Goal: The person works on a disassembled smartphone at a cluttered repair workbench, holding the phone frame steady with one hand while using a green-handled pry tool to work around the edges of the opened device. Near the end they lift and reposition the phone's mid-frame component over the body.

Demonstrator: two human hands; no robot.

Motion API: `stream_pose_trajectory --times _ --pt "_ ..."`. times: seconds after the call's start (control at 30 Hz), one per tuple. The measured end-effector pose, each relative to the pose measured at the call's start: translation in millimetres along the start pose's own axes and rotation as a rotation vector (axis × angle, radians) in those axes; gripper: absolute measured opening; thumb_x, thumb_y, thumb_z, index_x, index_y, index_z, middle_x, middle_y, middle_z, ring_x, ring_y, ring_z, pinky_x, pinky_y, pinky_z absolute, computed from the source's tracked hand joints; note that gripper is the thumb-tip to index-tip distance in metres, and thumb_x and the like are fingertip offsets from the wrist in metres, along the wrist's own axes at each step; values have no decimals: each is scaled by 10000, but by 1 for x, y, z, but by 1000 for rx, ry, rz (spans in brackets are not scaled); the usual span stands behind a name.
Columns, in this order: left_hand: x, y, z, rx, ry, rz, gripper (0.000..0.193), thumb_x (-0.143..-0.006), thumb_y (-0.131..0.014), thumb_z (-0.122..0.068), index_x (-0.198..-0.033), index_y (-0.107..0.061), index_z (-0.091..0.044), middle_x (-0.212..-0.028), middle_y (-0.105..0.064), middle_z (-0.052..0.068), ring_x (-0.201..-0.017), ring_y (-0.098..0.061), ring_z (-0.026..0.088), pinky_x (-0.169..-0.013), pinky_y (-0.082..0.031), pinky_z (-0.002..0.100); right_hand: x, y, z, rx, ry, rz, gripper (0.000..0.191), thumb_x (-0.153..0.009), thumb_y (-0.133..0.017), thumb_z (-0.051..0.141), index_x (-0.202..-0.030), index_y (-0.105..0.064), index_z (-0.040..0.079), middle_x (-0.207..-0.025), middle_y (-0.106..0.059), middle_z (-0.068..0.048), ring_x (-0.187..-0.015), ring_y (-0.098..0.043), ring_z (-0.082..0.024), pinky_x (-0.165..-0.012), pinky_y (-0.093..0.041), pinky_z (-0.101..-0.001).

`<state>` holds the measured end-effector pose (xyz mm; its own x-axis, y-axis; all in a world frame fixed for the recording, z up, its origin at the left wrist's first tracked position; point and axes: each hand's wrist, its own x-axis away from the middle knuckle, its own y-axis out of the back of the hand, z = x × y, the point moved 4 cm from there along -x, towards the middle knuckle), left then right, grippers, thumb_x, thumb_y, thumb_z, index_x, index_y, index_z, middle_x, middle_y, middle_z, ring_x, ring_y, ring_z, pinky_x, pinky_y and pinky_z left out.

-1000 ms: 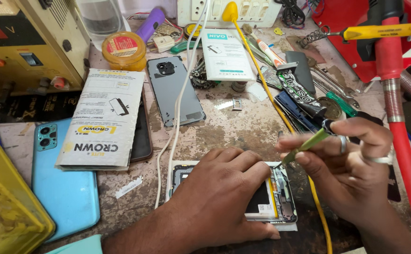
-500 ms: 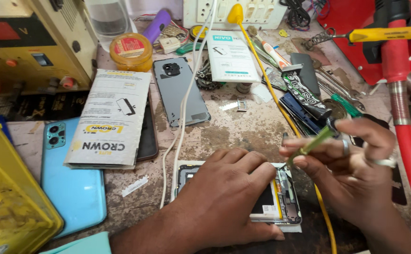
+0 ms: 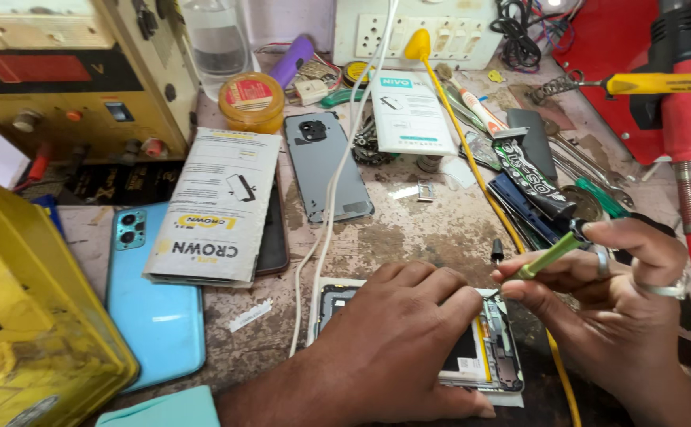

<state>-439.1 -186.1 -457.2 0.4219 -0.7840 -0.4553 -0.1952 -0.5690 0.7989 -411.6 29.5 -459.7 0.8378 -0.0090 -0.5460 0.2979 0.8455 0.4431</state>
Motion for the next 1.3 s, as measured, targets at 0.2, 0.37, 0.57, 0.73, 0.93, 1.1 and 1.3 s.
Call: stream_pose_trajectory --times 0.2,0.37,0.57,0.73,0.93,1.1,1.3 --pt "1 -3 0 -19 -1 3 777 -708 -786 -625 -1189 -617 -39 -1210 -639 131 -1208 -585 340 -1048 -427 486 -1 -1 5 10 67 45 659 -867 -658 -102 -1279 -209 148 -1116 -686 -224 -1023 -767 -285 -853 -674 -373" --pt "2 -4 2 -33 2 10 759 -712 -775 -645 -1155 -618 -49 -1166 -640 116 -1185 -597 331 -1038 -441 479 2 -1 1 -13 -31 -6 639 -901 -646 -100 -1294 -210 151 -1083 -717 -211 -949 -799 -272 -834 -696 -373" --pt "5 -4 1 -53 -27 -39 767 -715 -767 -667 -1154 -620 -55 -1165 -641 102 -1175 -604 318 -1032 -449 470 4 -2 2 16 51 -27 674 -862 -687 -95 -1303 -233 136 -1061 -684 -202 -947 -792 -267 -814 -701 -367" --pt "6 -3 -3 -66 -41 -50 795 -714 -761 -686 -1165 -623 -47 -1152 -641 111 -1163 -602 323 -1009 -451 472 0 -6 16 45 53 -25 722 -859 -698 -77 -1391 -254 124 -997 -705 -219 -945 -781 -307 -813 -673 -396" --pt "12 0 -5 -69 -44 -28 759 -734 -754 -687 -1168 -653 -73 -1137 -642 117 -1137 -602 328 -998 -457 466 -69 -40 36 58 38 377 122 -1060 -590 85 -1079 -696 29 -953 -714 -135 -896 -758 -175 -924 -599 -348" --pt "19 0 -3 -101 -67 -78 767 -718 -758 -687 -1163 -662 -69 -1149 -644 140 -1179 -602 345 -1035 -446 488 -115 -122 23 350 -137 534 281 -854 -737 233 -1085 -768 77 -890 -785 -86 -749 -723 -195 -700 -589 -386" --pt "23 -2 6 -77 -101 -174 852 -704 -749 -695 -1220 -640 -25 -1242 -641 168 -1252 -605 361 -1092 -445 478 -134 -161 33 474 32 580 256 -810 -805 298 -1000 -820 128 -798 -773 -146 -700 -759 -260 -695 -584 -408"
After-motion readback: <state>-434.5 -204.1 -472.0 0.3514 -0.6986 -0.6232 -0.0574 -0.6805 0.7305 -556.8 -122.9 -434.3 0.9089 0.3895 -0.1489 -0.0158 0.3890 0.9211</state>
